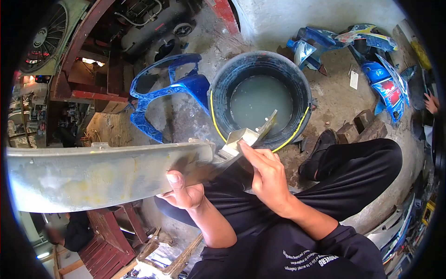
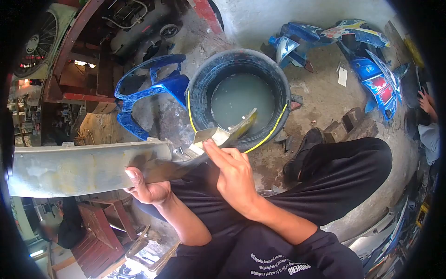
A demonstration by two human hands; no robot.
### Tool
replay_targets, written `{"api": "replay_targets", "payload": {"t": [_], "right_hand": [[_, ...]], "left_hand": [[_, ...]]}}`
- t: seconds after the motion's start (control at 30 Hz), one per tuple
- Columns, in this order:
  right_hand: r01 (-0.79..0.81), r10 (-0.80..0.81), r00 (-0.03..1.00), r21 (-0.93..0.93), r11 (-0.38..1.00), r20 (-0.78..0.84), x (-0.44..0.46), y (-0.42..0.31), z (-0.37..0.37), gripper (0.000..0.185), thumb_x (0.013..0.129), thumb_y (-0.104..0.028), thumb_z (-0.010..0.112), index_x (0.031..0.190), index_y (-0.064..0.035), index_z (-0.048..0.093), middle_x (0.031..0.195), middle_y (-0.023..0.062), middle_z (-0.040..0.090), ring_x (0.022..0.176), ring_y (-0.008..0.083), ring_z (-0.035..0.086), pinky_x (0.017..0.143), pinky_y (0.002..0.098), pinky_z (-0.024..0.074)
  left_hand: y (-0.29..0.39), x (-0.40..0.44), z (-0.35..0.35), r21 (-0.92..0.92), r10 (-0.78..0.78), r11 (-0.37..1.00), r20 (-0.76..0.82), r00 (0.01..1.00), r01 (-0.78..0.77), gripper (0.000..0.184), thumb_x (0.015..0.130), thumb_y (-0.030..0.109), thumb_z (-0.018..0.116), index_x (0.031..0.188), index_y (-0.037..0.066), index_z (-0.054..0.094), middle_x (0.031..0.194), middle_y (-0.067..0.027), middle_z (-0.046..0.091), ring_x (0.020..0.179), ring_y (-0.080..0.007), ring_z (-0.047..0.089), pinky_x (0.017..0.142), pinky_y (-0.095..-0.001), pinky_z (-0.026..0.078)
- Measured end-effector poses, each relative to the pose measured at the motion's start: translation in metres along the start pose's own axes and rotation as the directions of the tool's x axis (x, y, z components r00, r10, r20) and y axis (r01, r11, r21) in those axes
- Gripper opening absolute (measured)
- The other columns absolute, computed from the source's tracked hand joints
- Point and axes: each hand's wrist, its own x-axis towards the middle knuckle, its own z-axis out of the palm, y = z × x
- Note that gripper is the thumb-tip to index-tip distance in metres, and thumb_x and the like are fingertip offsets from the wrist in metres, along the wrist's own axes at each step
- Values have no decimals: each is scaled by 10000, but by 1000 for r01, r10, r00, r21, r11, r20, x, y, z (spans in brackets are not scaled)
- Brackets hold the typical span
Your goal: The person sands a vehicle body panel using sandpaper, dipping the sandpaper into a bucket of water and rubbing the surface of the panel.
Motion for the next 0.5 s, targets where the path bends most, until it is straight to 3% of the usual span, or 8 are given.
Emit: {"api": "replay_targets", "payload": {"t": [0.03, 0.1, 0.3, 0.43, 0.5], "right_hand": [[-6, 5, 1000, -22, 1000, -9, -1, 1, 2, 694, 711, 133, 560, 1379, -47, 618, 1383, 113, 645, 1078, 286, 635, 947, 390, 465], [-1, -1, 1000, -38, 999, -28, -2, 6, 9, 710, 703, 135, 567, 1387, -51, 613, 1386, 108, 644, 1083, 292, 631, 945, 394, 465], [60, -61, 998, -21, 998, -19, -2, -1, 5, 789, 662, 139, 598, 1424, -67, 588, 1405, 94, 635, 1116, 291, 608, 916, 393, 447], [6, -21, 995, -156, 988, -97, 0, 19, 19, 740, 698, 136, 584, 1411, -62, 600, 1397, 98, 639, 1127, 286, 606, 937, 395, 423], [-16, 7, 997, -115, 993, -80, -4, 8, 18, 728, 721, 133, 576, 1424, -57, 585, 1404, 102, 634, 1218, 291, 595, 960, 397, 413]], "left_hand": [[0, 1, -1, 3, 2, 1000, 0, 1000, -2, 444, 969, 195, 637, 1373, 42, 530, 1272, -170, 631, 1121, -317, 645, 974, -510, 536], [-3, 2, -2, -29, 17, 999, -86, 996, -19, 499, 875, 63, 675, 1347, -14, 534, 1264, -229, 624, 1081, -354, 672, 958, -556, 566], [1, 3, 2, -24, -21, 1000, -99, 995, 19, 453, 874, 93, 681, 1295, -34, 570, 1216, -223, 648, 1058, -343, 680, 947, -528, 571], [-1, 5, 4, 18, 20, 1000, -84, 996, -19, 447, 883, 103, 678, 1294, -31, 569, 1216, -219, 648, 1050, -341, 681, 944, -528, 573], [2, 5, 5, -9, -10, 1000, -78, 997, 9, 439, 888, 105, 673, 1293, -29, 568, 1204, -218, 649, 1043, -335, 681, 946, -527, 573]]}}
